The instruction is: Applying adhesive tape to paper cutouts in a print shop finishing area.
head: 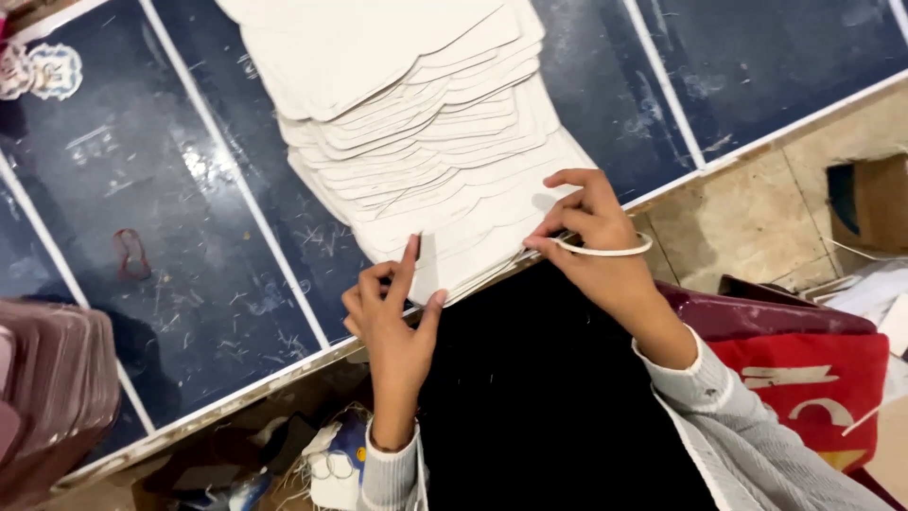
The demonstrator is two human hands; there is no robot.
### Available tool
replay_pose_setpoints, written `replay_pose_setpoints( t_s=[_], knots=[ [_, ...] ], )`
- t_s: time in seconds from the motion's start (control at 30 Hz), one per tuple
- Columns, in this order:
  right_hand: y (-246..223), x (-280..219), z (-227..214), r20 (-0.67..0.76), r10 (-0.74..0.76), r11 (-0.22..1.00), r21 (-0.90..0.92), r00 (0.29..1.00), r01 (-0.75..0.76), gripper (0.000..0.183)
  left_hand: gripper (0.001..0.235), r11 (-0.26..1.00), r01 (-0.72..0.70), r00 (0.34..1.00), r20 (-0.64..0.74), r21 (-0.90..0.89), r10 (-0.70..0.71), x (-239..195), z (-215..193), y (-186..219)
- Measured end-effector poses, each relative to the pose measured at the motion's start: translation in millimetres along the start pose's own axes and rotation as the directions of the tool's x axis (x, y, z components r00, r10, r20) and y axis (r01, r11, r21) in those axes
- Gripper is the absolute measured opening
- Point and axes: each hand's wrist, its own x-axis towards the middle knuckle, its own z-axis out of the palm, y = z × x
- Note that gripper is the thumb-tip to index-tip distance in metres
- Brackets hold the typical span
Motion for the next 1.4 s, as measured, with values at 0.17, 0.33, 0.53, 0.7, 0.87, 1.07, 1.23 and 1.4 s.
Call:
replay_pose_setpoints(
  t_s=[0.17,0.33,0.53,0.7,0.87,1.07,1.23,1.4],
  knots=[
    [-1,0,2,-0.017,0.048,0.999,0.007,0.999,-0.048,0.019,0.068,1.0,0.011,1.0,-0.012,0.006,-0.011,-1,3,6],
    [-7,2,5,-0.016,0.095,0.995,-0.005,0.995,-0.095,0.02,0.073,0.995,-0.017,0.998,-0.057,0.102,0.023,7,11,15],
    [-8,4,10,0.0,-0.016,0.987,-0.162,1.0,0.016,0.024,0.082,0.971,-0.105,0.994,-0.001,0.216,0.107,36,41,37],
    [-33,16,-5,-0.079,-0.178,0.975,-0.146,0.981,0.165,0.02,0.086,0.855,-0.432,0.902,0.143,0.288,0.408,29,36,67],
    [-54,34,-12,-0.118,-0.241,0.962,-0.162,0.963,0.22,0.02,0.069,0.681,-0.412,0.779,-0.154,0.605,0.608,57,22,73],
    [-46,33,-1,-0.166,-0.31,0.947,-0.143,0.936,0.289,0.012,0.065,0.568,-0.324,0.562,-0.329,0.757,0.759,82,28,48],
    [-13,22,14,0.004,-0.16,0.976,-0.152,0.987,0.158,0.009,0.05,0.697,-0.438,0.806,-0.096,0.568,0.584,41,37,22],
    [-5,14,23,-0.043,-0.288,0.942,-0.193,0.957,0.275,0.011,0.053,0.701,-0.464,0.83,-0.01,0.542,0.557,13,46,21]
  ],
)
